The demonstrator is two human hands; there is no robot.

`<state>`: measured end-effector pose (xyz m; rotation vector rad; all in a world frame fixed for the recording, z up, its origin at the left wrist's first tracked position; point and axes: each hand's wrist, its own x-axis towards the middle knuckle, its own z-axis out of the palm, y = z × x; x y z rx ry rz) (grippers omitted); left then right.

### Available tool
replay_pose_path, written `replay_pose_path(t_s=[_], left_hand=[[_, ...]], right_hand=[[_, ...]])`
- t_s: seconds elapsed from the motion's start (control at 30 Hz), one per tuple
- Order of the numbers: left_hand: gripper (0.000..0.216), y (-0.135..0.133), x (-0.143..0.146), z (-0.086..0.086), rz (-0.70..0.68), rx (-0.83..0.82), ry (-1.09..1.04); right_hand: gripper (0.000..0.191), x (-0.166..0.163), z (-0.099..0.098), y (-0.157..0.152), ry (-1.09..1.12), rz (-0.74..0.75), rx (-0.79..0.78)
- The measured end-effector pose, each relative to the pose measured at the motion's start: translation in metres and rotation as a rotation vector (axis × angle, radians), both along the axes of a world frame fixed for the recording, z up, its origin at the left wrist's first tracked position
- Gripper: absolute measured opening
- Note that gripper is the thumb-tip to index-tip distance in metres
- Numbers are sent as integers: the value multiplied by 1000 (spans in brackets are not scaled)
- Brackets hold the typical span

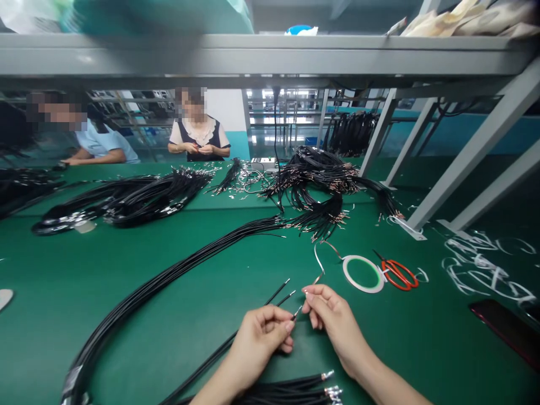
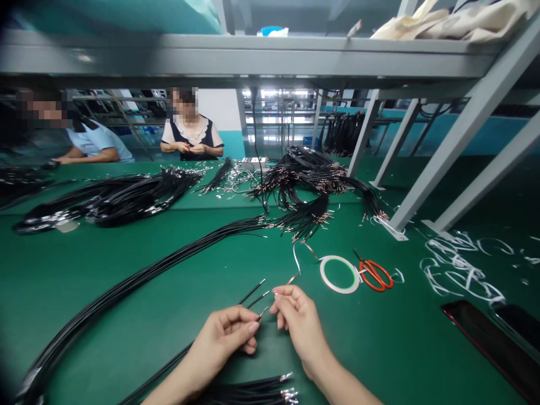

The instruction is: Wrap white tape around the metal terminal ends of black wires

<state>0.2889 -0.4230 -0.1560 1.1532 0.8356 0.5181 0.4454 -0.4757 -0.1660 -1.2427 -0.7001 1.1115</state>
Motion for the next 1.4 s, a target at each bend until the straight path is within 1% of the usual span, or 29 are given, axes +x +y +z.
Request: replay_pose_path(t_s=[0.13,0.23,0.33,0.4,0.43,0.5,0.53,0.6,0.67,0.7,0.73,0.77,0.8,0.83,0.87,0.9,0.93,0.97,1.0,1.03,1.07,1.13,1.17,1.23,1.3,1.33,1.4], left_hand=[[31,-3,3,1,69,74,-2],[28,-5,3,4,88,119,22],[26,-7,4,1,103,166,48],[28,-9,7,-3,108,131,55],[30,-9,8,-4,111,86,54],[34,-5,8,-1,148,-18,12],[34,-1,4,5,189,-54,-33],[30,11,-11,27,330,-49,-181],[24,22,-34,55,517,49,-352],[23,26,-44,68,612,116,-452],[22,28,-52,76,684,184,-536],[20,26,-55,79,684,219,-557],[15,22,-54,77,597,210,-493],[13,15,-48,70,420,189,-342],[12,6,-38,60,221,197,-172],[12,-6,-26,47,49,258,-42],[12,-17,-15,33,-84,329,44],[16,-27,-4,21,-193,386,81],[19,-34,4,11,-272,428,105],[21,-38,9,4,-305,448,117],[22,-39,11,0,-290,464,118],[23,-31,10,0,-181,534,156],[24,-24,7,2,-106,602,204],[25,-9,4,6,18,791,361],[20,2,4,6,62,938,551],[17,6,5,5,60,977,623],[18,8,8,1,64,978,674]], right_hand=[[25,-6,2,-3,35,32,41],[27,-11,4,-5,42,54,62],[30,-15,4,-5,47,60,91],[30,-15,2,-4,32,82,128],[30,-15,1,-3,18,97,148],[30,-14,-3,-3,-6,121,171],[31,-13,-4,-3,-15,121,170],[31,-10,-5,-4,-37,98,139],[27,-8,-5,-4,-63,48,113],[27,-7,-5,-4,-64,21,104],[27,-6,-4,-4,-57,-5,99],[28,-4,-4,-3,-43,-32,95],[28,-3,-4,-2,-28,-61,91],[29,-1,-4,-2,-15,-89,91],[30,1,-5,-1,-6,-117,92],[30,2,-5,0,-3,-142,94],[29,4,-6,0,-3,-161,97],[29,6,-7,1,-8,-172,98],[28,7,-7,1,-16,-175,97],[27,8,-8,2,-26,-174,95],[27,9,-9,2,-38,-167,92],[27,8,-10,3,-61,-139,89],[27,8,-11,3,-70,-124,86],[28,6,-12,2,-83,-105,78],[27,6,-11,2,-99,-111,66],[27,5,-10,1,-105,-116,63],[26,5,-7,2,-98,-115,63]])
